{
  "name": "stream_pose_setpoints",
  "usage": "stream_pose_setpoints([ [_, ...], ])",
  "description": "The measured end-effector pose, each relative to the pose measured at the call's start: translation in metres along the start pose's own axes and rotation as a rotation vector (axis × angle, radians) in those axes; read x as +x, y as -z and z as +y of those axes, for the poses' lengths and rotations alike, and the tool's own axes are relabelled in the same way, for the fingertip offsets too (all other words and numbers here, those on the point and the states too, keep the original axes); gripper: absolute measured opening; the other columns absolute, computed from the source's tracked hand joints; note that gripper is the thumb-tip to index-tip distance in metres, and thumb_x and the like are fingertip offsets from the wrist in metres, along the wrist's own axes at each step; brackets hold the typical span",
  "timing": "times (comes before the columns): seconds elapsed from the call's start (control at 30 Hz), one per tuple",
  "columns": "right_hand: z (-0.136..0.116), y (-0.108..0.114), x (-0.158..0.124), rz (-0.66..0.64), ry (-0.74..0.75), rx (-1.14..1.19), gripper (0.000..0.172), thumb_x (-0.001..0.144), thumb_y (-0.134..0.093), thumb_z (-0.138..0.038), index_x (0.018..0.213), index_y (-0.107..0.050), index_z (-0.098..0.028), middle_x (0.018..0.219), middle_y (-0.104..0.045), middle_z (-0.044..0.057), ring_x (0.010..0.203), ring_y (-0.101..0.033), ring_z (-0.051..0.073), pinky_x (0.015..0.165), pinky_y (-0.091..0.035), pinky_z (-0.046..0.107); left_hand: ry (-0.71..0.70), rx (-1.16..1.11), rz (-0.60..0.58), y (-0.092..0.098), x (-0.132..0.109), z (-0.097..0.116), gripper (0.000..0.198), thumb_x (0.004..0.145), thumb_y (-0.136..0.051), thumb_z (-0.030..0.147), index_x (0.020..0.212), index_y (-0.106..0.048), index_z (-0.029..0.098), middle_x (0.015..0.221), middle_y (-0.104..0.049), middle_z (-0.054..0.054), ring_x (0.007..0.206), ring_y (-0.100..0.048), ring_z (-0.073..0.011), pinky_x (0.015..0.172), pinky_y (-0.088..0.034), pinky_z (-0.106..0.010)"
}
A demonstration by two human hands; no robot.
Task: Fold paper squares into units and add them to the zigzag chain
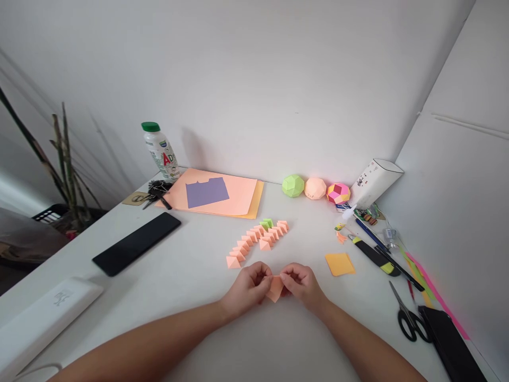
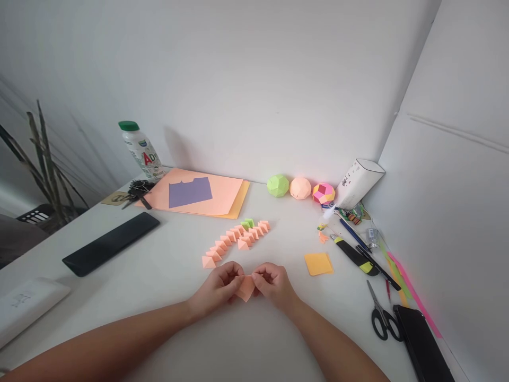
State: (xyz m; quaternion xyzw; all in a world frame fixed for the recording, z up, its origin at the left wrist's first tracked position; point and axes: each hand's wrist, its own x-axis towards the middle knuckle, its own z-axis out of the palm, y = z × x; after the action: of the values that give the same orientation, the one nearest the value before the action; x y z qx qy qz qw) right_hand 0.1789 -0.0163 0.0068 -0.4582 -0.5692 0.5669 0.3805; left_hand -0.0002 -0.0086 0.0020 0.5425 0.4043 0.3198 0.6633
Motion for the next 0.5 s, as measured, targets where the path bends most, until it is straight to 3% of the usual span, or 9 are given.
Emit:
stream_pose_setpoints([
  [0.5,0.0014,-0.0015,0.0002,0.048,0.041,-0.047,0.014,0.079,-0.055,-0.028,0.070,-0.054,-0.017,0.057,-0.050,-0.003,0.050,-0.050,0.010,0.047,-0.041,0.022,0.012,-0.016,-0.020,0.0018,0.0009,0.0052,0.015,0.081,-0.049,0.029,0.072,-0.044,0.018,0.059,-0.051,0.005,0.044,-0.047,-0.0075,0.042,-0.036,-0.019],
])
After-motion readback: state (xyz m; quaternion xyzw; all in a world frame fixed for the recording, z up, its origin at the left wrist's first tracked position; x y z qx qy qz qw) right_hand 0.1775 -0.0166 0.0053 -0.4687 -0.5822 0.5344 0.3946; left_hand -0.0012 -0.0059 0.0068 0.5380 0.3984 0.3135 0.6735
